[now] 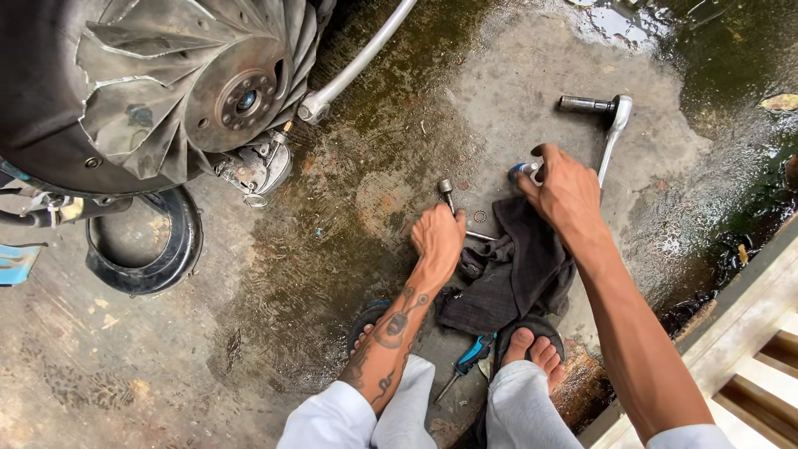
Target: The person cleans a small metal part with a rag, applies blue thread locker to it, and inserts it into a hole on a motorcycle engine casing. They then use a T-handle wrench to tighten the part into place.
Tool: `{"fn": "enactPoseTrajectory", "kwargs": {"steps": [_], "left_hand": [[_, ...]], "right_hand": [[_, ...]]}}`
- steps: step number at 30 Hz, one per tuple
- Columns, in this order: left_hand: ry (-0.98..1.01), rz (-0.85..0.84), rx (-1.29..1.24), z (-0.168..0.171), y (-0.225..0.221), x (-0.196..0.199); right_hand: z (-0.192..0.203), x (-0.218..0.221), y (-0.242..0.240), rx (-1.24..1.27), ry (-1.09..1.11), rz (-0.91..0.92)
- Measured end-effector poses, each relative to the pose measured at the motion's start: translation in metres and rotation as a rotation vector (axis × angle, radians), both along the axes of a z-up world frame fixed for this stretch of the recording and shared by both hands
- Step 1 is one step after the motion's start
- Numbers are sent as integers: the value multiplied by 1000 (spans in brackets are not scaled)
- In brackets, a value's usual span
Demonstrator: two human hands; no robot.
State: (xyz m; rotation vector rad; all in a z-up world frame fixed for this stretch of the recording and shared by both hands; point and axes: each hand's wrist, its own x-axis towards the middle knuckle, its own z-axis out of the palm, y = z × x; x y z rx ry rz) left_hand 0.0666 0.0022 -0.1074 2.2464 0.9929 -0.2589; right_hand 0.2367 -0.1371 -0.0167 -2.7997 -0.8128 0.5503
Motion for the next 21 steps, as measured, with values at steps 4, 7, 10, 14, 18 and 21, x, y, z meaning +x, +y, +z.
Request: {"fn": "enactPoseTrajectory", "kwargs": {"steps": [4,7,10,14,18,21], "left_hand": [[-181,28,124,-1,-8,-3],[-278,30,174,77,9,1],[-425,31,238,104,23,-2],[-474,127,149,116,37,-10],[-568,331,-191,129,43,-14],[-555,402,-375,141,35,-22]], "right_hand": [[31,-16,9,100,61,-142],[56,-49,5,146,172,-324],[14,-78,-30,-1,197,-297],[-18,-92,-48,-106,81,-180],[39,-100,-14,411,176,12],[47,-114,10,667,272,135]]}}
